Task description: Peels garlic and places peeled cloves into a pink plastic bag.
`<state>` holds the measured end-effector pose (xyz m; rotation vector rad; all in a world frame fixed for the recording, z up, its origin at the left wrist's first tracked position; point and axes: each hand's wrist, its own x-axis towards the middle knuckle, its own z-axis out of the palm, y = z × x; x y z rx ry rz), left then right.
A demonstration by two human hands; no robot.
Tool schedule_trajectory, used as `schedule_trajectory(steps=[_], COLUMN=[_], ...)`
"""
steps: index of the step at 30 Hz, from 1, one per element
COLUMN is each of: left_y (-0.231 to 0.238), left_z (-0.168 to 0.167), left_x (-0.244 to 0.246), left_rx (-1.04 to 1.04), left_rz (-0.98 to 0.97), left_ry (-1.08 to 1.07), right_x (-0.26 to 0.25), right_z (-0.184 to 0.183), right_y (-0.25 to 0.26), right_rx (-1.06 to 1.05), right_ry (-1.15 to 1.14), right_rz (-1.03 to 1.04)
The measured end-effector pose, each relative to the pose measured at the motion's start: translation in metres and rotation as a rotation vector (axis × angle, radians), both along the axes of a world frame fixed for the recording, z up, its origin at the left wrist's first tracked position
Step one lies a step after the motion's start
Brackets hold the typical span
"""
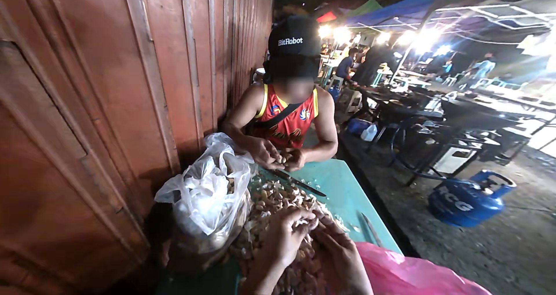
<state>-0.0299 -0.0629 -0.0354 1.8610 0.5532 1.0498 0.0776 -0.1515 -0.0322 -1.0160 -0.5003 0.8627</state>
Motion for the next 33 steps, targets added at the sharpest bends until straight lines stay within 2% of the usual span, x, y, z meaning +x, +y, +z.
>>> schedule_trajectory(steps=[3,11,14,17,20,22,29,33], left_y=[-0.001,-0.004,-0.002,0.000,0.004,0.004,-0.007,-0.004], left_z=[-0.005,-0.002,0.001,0.010,0.013,0.016,0.014,0.016], left_x=[0.002,0.003,0.002,-0.001,-0.004,-0.006,-0.003,-0.004], left_rx=[0.156,0.285,0.219,0.014,-0.191,-0.244,-0.031,-0.062], left_rz=[0.035,0.112,0.134,0.145,0.072,0.010,0.036,0.002], left_ry=[0.007,0.097,0.151,0.198,0.184,0.224,0.218,0.227], right_x=[0.002,0.005,0.010,0.008,0.005,0.004,-0.001,-0.002], right_z=[-0.003,-0.004,-0.006,-0.002,-0.003,-0.007,-0.011,-0.012], right_y=[-0.001,-0.005,-0.006,-0.005,-0.001,0.001,0.005,0.004], right_rx=[-0.033,-0.090,-0.071,-0.070,-0.051,-0.011,0.017,0.027], right_ry=[-0.090,-0.204,-0.265,-0.166,-0.067,-0.063,-0.286,-0.283], right_rz=[0.019,0.083,0.126,0.098,0.023,-0.033,-0.149,-0.081])
